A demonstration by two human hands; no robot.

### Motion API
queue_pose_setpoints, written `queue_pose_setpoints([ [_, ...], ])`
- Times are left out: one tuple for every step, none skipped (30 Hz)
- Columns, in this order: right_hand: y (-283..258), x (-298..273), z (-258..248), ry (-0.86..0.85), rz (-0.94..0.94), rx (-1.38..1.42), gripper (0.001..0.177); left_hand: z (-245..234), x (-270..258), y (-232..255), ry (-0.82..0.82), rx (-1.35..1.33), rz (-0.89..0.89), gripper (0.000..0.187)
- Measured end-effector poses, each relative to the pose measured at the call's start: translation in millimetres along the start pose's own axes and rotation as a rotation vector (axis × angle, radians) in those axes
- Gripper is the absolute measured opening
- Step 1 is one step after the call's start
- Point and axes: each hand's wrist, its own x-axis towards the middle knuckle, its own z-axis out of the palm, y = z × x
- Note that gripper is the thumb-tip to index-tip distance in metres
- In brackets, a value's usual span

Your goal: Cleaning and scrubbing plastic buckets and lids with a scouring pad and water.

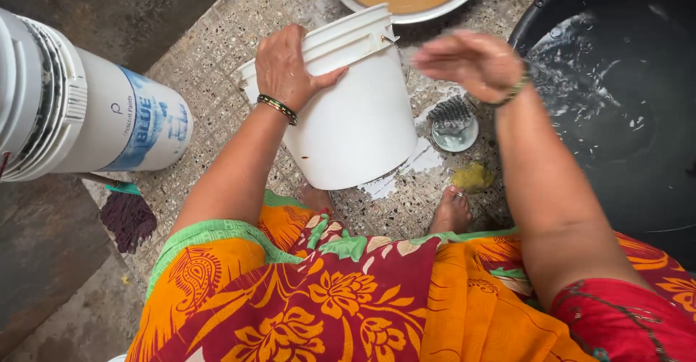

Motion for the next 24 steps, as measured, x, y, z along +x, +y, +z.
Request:
queue_pose_setpoints([
  [-7.7,13.0,44.7,-0.2,0.043,-0.069,0.043,-2.2,-0.9,0.0,-0.009,0.006,-0.002,0.082],
  [-8.1,10.9,39.8,-0.201,0.042,-0.068,0.043,-2.6,-1.5,0.6,-0.01,0.007,-0.002,0.082],
  [-7.6,10.2,36.0,-0.09,0.004,-0.177,0.044,-4.1,-3.0,-0.1,-0.026,0.007,-0.012,0.082],
  [-6.8,9.7,32.5,0.022,-0.032,-0.285,0.046,-5.9,-4.8,-1.2,-0.042,0.006,-0.023,0.081],
  [-3.9,5.4,-0.5,0.018,-0.032,-0.284,0.046,-4.8,-6.4,-3.0,-0.042,0.009,-0.026,0.081],
  [-0.8,1.4,-33.5,0.252,-0.134,-0.319,0.047,-3.8,-8.0,-5.0,-0.023,-0.012,-0.037,0.082],
  [1.4,-4.1,-67.5,0.488,-0.237,-0.353,0.049,-1.4,-10.0,-5.6,-0.006,-0.038,-0.049,0.083],
  [53.0,-5.2,-141.6,0.486,-0.235,-0.355,0.049,-0.5,-12.0,-6.8,-0.006,-0.039,-0.053,0.083],
  [77.3,-20.0,-235.6,0.888,-0.296,-0.53,0.039,0.2,-12.2,-8.6,0.012,-0.008,-0.045,0.081],
  [79.4,-54.0,-346.6,1.294,-0.351,-0.7,0.036,0.7,-12.3,-10.3,0.029,0.023,-0.038,0.078],
  [105.5,-89.9,-377.5,1.287,-0.356,-0.701,0.036,1.0,-12.0,-10.1,0.035,0.026,-0.041,0.078],
  [125.0,-121.3,-407.8,1.379,-0.284,-0.741,0.024,1.4,-11.6,-9.8,0.032,0.014,-0.054,0.079],
  [144.9,-155.0,-434.9,1.47,-0.208,-0.776,0.027,1.8,-11.0,-9.7,0.027,0.002,-0.065,0.08],
  [138.6,-133.8,-364.1,1.465,-0.212,-0.776,0.027,2.2,-9.6,-10.8,0.031,0.005,-0.067,0.08],
  [117.2,-124.2,-296.5,1.275,-0.205,-0.064,0.035,3.5,-8.7,-11.1,0.014,-0.001,-0.083,0.081],
  [76.7,-122.5,-236.1,1.006,-0.176,0.623,0.045,5.2,-7.7,-11.4,-0.003,-0.007,-0.098,0.081],
  [61.8,-98.5,-208.3,1.007,-0.171,0.616,0.045,7.1,-5.9,-10.8,-0.003,-0.009,-0.107,0.081],
  [47.6,-74.5,-180.8,0.608,-0.192,0.51,0.043,9.3,-4.2,-10.1,-0.015,0.016,-0.111,0.082],
  [37.2,-53.4,-152.2,0.214,-0.195,0.407,0.042,10.8,-4.8,-9.1,-0.033,0.041,-0.115,0.083],
  [38.5,-35.9,-90.2,0.219,-0.185,0.408,0.042,11.0,-7.5,-6.7,-0.04,0.039,-0.122,0.083],
  [26.9,-15.1,-37.8,0.082,-0.082,0.179,0.041,10.9,-3.1,-6.4,-0.006,0.059,-0.1,0.083],
  [2.8,4.5,5.8,-0.057,0.015,-0.046,0.041,10.5,1.4,-6.0,0.027,0.08,-0.079,0.083],
  [1.3,6.6,18.3,-0.055,0.014,-0.045,0.041,10.6,2.4,-5.5,0.027,0.079,-0.077,0.083],
  [0.0,8.8,30.9,-0.105,0.007,-0.074,0.043,10.8,3.1,-5.1,0.013,0.059,-0.083,0.084],
])
